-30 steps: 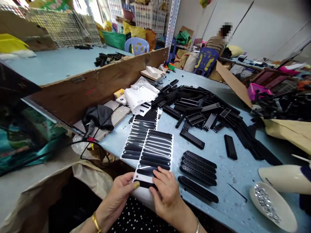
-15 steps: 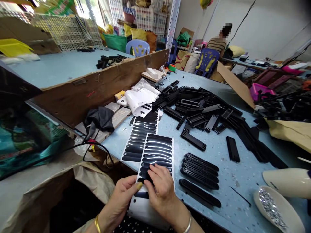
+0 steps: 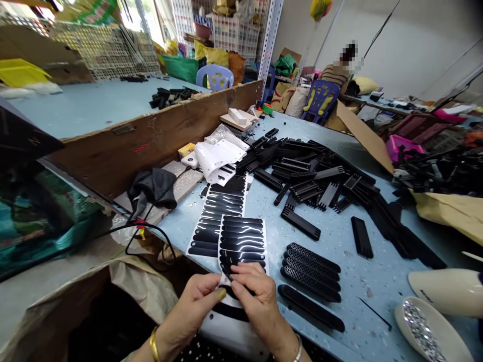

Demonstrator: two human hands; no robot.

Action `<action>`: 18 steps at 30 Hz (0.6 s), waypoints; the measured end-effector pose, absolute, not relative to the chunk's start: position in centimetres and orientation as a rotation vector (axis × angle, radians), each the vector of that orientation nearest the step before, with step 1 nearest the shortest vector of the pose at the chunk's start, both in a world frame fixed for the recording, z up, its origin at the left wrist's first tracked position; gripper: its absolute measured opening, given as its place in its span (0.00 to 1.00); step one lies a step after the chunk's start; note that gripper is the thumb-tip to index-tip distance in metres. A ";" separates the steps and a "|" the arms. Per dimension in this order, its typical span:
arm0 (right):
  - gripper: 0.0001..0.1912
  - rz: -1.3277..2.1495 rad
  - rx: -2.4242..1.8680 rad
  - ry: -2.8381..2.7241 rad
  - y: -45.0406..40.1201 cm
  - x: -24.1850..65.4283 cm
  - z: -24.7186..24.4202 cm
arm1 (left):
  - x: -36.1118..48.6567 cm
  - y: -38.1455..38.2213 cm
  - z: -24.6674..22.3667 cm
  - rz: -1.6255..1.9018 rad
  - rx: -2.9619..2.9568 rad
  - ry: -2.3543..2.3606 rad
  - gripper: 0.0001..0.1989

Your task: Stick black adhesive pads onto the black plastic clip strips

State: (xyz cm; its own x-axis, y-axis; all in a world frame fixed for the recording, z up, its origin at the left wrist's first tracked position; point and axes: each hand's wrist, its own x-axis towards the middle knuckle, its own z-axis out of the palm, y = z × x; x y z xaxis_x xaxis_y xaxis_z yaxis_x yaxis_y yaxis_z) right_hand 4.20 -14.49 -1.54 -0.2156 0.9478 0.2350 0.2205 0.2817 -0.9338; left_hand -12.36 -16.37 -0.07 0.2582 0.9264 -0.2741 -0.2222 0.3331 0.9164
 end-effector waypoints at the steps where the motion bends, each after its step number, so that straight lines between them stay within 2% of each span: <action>1: 0.09 1.009 -1.092 -1.639 -14.4 4.2 -1.5 | -12.3 -16.4 0.0 0.942 0.826 0.980 0.10; 7: 0.13 0.964 -1.215 -1.446 -13.8 3.7 -1.0 | -12.2 -17.4 0.1 0.917 0.440 0.994 0.16; 12: 0.15 1.104 -1.234 -1.310 -14.4 4.3 2.9 | -12.2 -17.4 -0.2 0.895 0.345 1.190 0.21; 15: 0.10 0.900 -1.178 -1.314 -15.6 6.6 5.4 | -11.8 -16.9 -0.2 0.879 0.366 1.274 0.21; 18: 0.11 0.691 -1.186 -1.196 -16.8 11.5 6.4 | -12.5 -16.6 -0.5 0.893 0.467 1.348 0.21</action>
State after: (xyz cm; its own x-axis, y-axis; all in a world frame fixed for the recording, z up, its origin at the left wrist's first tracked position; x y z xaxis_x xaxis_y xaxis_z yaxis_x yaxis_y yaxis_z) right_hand 11.53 -16.76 6.39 0.2825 0.9013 0.3283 0.1661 0.2911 -0.9422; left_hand -12.47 -16.62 -0.53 -0.0265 0.7747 -0.6318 -0.2801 0.6010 0.7486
